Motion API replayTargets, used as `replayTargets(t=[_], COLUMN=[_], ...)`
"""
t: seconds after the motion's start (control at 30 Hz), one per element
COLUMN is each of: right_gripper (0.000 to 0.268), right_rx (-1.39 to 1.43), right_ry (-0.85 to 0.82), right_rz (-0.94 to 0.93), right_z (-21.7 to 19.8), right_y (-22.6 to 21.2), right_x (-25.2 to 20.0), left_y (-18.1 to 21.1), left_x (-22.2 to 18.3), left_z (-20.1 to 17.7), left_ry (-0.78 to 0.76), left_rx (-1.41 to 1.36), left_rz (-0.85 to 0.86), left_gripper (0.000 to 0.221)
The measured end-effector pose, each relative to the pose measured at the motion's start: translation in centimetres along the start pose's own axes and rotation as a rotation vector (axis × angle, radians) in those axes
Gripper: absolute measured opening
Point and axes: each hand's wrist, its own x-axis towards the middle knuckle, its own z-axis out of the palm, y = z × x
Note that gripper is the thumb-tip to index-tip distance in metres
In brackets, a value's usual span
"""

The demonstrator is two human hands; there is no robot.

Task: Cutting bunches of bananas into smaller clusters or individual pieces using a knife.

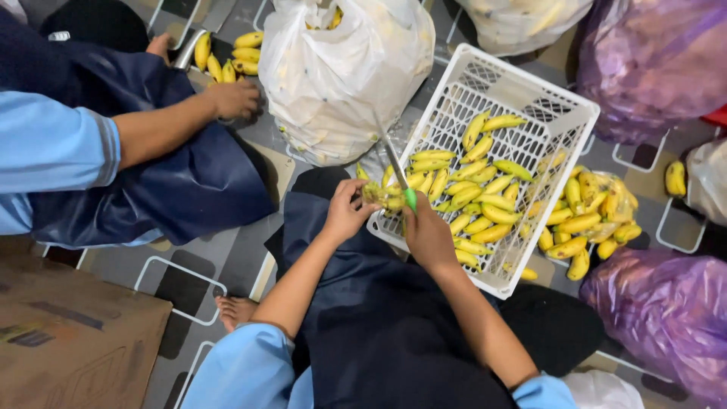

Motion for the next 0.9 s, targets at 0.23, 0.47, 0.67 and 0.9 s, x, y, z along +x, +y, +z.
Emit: replayTargets(t=[0.23,0.47,0.67,0.9], right_gripper=[0.049,0.049,0.045,0.045], right_rx=[-0.044,0.038,-0.114,-0.014], right_ry=[-0.017,0.065,-0.156,-0.108], right_rz=[0.026,0.009,0.055,0.093], right_z=[3.9,0.2,2.6,3.4], right_y=[1.9,-0.2,1.3,2.6], right_x=[0.6,-0.7,0.1,-0.5], left_y=[-0.8,-1.9,-0.8,-1.9], left_x=[-0.8,-0.8,-1.9,-1.1], left_z=[0.2,0.3,0.2,1.1], left_ry=[0.044,0.07,0.072,0.078], left_rx=[-0.025,-0.082,0.018,0.351], left_rz=[0.012,0.055,0.023,0.011], left_gripper=[0.054,0.055,0.055,0.062])
